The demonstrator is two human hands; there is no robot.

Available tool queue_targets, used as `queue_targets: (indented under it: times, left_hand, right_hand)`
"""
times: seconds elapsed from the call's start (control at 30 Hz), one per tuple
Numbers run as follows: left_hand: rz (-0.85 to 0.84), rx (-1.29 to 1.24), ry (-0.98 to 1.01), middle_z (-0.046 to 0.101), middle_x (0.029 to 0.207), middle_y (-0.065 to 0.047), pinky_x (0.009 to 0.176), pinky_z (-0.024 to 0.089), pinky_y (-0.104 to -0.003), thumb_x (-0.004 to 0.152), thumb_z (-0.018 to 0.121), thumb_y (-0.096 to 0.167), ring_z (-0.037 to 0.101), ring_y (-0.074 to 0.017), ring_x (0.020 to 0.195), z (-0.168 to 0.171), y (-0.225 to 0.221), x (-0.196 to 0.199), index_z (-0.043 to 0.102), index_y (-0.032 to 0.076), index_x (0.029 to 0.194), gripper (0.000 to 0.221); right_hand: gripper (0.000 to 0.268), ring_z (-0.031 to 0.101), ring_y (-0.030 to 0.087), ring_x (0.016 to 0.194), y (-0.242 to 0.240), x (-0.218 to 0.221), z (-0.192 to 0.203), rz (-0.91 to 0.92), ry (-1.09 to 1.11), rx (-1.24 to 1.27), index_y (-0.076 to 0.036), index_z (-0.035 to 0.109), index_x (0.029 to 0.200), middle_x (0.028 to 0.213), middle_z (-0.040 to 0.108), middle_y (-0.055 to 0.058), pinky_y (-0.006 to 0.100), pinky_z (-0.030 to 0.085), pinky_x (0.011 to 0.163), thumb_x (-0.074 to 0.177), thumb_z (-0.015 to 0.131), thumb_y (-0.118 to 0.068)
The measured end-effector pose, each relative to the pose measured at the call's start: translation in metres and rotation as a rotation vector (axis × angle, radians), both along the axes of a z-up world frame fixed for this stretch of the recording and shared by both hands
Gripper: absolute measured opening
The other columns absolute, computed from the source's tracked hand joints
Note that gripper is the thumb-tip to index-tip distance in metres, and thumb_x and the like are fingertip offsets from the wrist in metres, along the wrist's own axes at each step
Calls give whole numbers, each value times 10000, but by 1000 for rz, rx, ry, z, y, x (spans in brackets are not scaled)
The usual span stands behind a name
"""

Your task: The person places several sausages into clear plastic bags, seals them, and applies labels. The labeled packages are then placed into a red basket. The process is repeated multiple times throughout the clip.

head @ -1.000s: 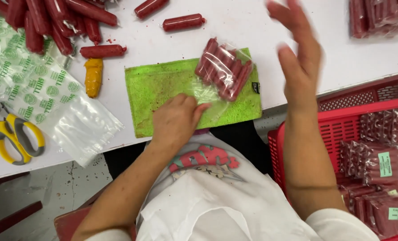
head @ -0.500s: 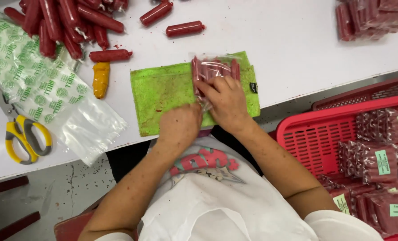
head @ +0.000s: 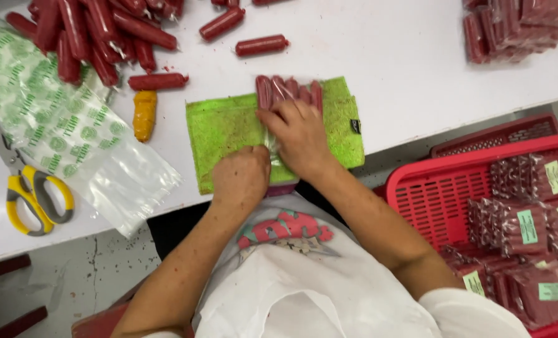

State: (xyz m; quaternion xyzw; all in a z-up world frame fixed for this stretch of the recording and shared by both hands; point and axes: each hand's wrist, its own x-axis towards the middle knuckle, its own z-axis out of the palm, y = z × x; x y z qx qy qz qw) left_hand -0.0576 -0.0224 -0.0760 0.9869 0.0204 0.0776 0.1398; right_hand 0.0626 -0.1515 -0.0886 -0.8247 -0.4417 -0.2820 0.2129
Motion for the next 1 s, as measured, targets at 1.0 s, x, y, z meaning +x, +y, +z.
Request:
queue_targets:
  times: [1.0]
  left_hand:
    - [-119, 106, -452, 539, 794, -28, 546, 489, -395, 776, 732, 488, 620, -262, 704, 0, -42, 86, 603, 182, 765, 332]
  right_hand:
    - [63, 693, 289, 722, -90, -54, 37, 136, 827, 486, -90, 780, 927, 819, 691, 96, 363, 559, 681, 896, 740, -53]
